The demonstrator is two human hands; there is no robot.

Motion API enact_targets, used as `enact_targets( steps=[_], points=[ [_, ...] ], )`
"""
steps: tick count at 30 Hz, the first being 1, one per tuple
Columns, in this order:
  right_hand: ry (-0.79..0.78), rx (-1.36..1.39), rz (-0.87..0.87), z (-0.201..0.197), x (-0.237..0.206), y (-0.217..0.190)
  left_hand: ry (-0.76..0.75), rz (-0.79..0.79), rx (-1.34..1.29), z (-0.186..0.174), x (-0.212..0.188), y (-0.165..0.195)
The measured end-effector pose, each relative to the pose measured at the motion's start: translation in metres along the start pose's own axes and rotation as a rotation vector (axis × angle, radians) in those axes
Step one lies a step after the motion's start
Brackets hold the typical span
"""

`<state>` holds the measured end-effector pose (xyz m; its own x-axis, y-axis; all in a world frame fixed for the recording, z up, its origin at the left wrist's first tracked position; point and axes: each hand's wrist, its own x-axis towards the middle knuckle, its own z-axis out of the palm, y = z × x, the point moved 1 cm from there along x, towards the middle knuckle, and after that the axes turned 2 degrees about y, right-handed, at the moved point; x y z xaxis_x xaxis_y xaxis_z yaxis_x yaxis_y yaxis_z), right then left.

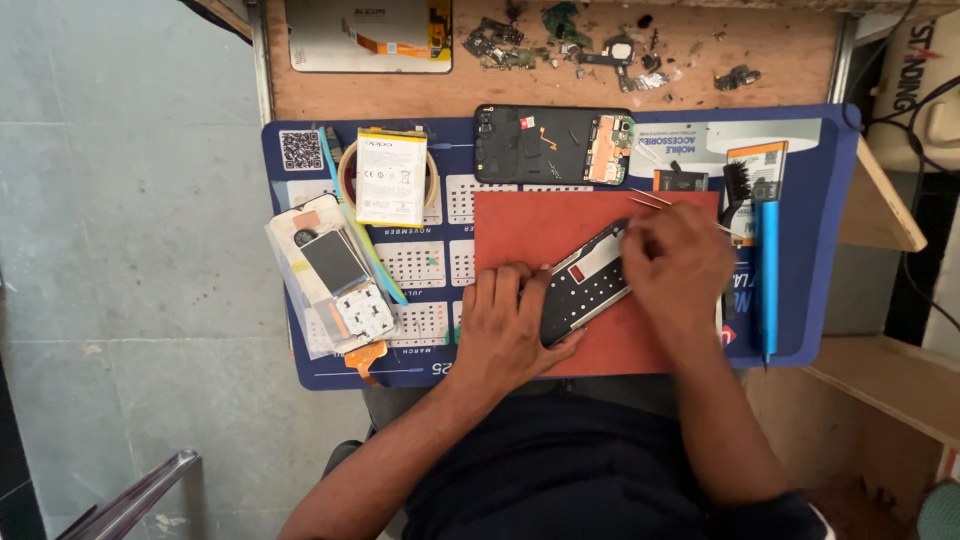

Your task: The person cleans the back of a disassembled smartphone with a brush and then uses a small tool to scrape or remove residue from the device's surface. The work is performed on a red mat with other phone parts and tools nearby.

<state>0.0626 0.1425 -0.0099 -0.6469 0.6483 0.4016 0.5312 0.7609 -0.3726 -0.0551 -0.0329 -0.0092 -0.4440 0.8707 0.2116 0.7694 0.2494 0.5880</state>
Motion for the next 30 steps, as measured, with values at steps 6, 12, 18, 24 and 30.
enact_targets(
  steps=[6,12,18,24,30],
  points=[
    [-0.003,0.384,0.312,-0.002,-0.002,0.026,-0.007,0.004,-0.014,0.001,0.0,-0.001],
    [-0.048,0.499,0.335,-0.008,-0.005,0.033,-0.002,0.0,-0.006,0.002,0.0,-0.001],
    [-0.131,0.466,0.297,-0.002,-0.008,0.013,0.01,0.006,0.005,0.001,0.0,0.0],
    [-0.098,0.343,0.103,0.006,-0.006,0.001,0.005,0.004,-0.004,0.0,0.001,0.0],
    [-0.084,0.326,0.102,0.005,-0.005,-0.003,-0.005,-0.005,-0.005,-0.001,0.001,0.001]
  ],
)
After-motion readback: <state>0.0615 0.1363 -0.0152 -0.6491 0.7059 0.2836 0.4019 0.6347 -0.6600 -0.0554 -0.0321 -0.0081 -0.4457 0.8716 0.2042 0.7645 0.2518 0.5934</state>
